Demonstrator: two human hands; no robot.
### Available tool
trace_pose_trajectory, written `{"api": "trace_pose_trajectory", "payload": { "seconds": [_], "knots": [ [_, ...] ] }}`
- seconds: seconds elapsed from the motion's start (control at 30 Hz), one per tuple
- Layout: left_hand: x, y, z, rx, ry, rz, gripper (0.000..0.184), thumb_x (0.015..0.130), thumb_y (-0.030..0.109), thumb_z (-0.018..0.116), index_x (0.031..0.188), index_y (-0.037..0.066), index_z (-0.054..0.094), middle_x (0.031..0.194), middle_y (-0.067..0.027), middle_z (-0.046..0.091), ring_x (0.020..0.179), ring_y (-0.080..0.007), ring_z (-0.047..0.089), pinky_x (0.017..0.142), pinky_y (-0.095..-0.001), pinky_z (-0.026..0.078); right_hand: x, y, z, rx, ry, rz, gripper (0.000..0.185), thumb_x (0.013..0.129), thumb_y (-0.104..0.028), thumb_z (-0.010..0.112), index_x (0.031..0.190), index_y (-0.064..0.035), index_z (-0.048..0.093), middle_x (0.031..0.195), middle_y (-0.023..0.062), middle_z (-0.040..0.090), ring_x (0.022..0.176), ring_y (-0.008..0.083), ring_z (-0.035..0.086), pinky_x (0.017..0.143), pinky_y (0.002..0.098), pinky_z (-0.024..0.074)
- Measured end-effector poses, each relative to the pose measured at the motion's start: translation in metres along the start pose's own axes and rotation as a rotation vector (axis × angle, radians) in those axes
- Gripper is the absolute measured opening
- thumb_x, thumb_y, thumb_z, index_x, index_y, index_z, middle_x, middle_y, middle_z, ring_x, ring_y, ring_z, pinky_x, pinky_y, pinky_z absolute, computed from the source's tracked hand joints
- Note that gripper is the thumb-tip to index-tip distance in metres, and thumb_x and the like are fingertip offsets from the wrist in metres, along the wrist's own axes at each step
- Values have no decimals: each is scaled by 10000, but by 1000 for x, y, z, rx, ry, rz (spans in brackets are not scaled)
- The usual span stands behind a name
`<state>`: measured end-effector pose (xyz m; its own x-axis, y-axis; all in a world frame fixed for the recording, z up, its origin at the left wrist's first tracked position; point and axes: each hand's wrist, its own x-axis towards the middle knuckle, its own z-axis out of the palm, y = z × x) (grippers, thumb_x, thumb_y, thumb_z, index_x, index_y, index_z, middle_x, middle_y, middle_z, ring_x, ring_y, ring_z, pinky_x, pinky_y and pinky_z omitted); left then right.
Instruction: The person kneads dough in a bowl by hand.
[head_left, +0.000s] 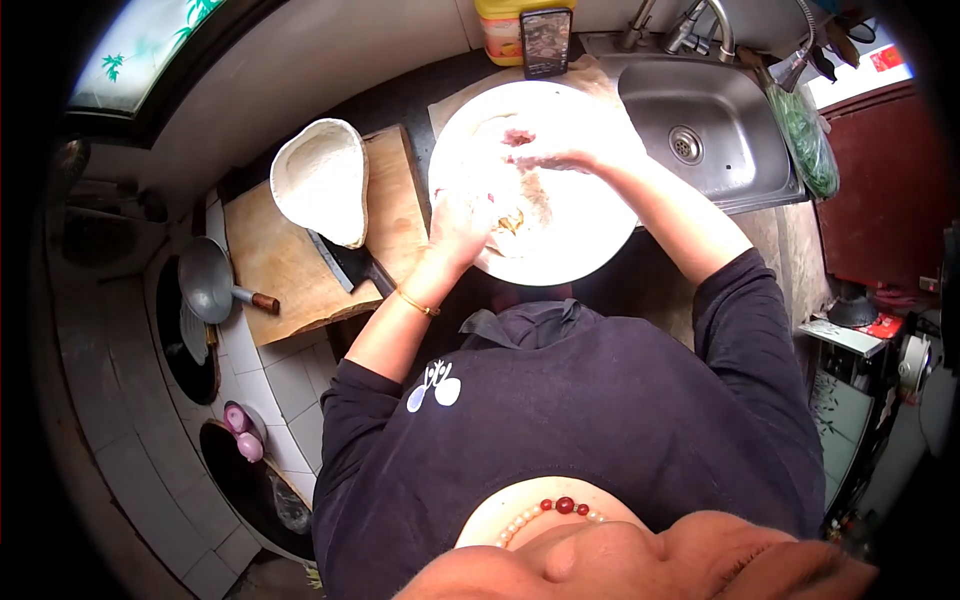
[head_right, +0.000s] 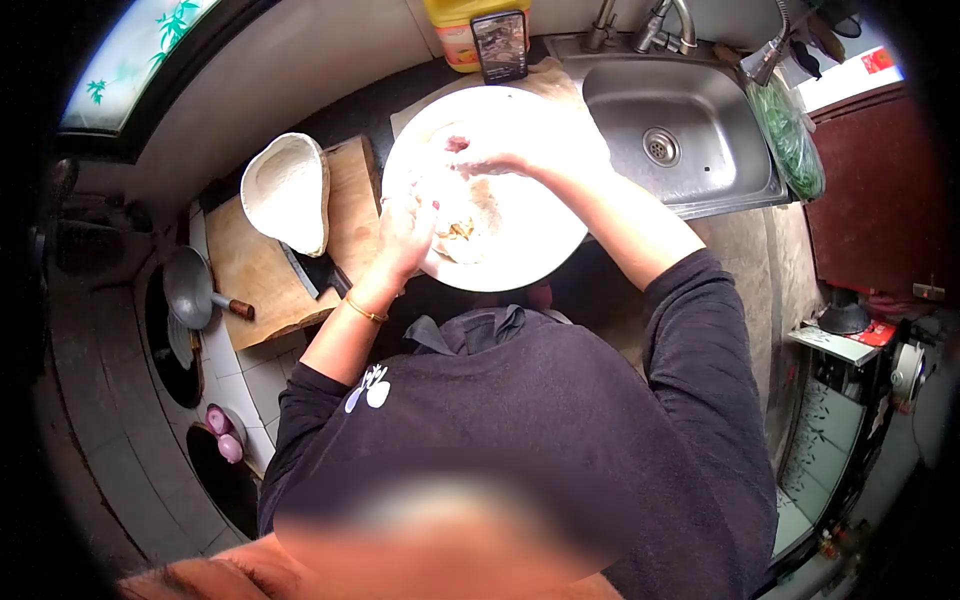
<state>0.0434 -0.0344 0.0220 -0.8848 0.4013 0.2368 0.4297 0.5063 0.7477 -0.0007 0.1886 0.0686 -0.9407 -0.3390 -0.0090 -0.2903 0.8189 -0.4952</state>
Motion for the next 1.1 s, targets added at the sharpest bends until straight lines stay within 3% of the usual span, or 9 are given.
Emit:
{"api": "trace_pose_trajectory", "payload": {
  "seconds": [0.13,0.2,0.27,0.43,0.53,0.7,0.87,1.0,1.1],
  "knots": [
    [17,-21,20,-206,220,-96,273,843,110,530,1034,-61,624,994,-215,663,953,-344,634,847,-415,497,-9,1,-7,366,111,39,577,776,-481,716,1201,-97,644,1182,60,643,1095,179,586,965,306,437],
    [28,-22,21,-218,99,-192,275,846,119,532,1019,-71,631,989,-215,667,957,-321,640,844,-398,501,-4,23,25,507,303,-30,563,787,-446,728,1198,-70,639,1170,78,646,1097,176,586,967,314,440],
    [40,-13,16,-248,-45,-321,326,826,109,550,1092,-76,583,1033,-206,649,1000,-296,620,861,-377,499,-4,24,39,552,327,269,562,787,-401,743,1217,-60,620,1176,91,641,1101,177,586,956,317,451],
    [58,-11,17,-154,-340,-558,519,768,61,592,1264,-44,478,1077,-156,622,1052,-246,584,887,-335,487,-7,-8,75,386,511,390,592,783,-352,763,1262,-57,578,1186,103,635,1104,181,586,937,318,470],
    [52,-48,39,-462,-225,-616,553,758,83,627,1279,-12,469,1066,-140,620,1037,-228,587,880,-330,478,-15,0,68,474,425,347,616,781,-323,775,1290,-56,552,1192,111,631,1106,183,587,925,318,482],
    [59,-30,30,-580,-402,-680,648,749,189,700,1327,18,461,1094,-155,621,1069,-242,581,915,-353,457,-25,52,62,1347,260,190,722,755,-289,804,1355,-53,477,1248,121,598,1127,200,576,926,317,490],
    [106,-34,20,19,-816,-96,563,721,324,732,1125,-48,609,1078,-251,639,1001,-328,615,911,-360,474,-10,59,50,559,-76,308,622,806,-334,733,1330,-83,510,1305,107,562,1223,218,504,1016,345,420],
    [120,-52,50,287,-800,-167,577,715,277,736,1174,-37,583,1115,-267,625,1054,-350,606,939,-375,475,-15,39,34,687,-201,258,537,855,-370,645,1311,-107,542,1303,120,566,1233,251,499,1017,375,410],
    [121,-55,61,240,-760,-302,578,720,234,731,1198,-40,554,1123,-264,621,1071,-353,603,939,-382,480,9,26,42,161,-323,429,474,920,-384,541,1313,-120,528,1282,147,569,1175,292,530,1012,391,403]
  ]
}}
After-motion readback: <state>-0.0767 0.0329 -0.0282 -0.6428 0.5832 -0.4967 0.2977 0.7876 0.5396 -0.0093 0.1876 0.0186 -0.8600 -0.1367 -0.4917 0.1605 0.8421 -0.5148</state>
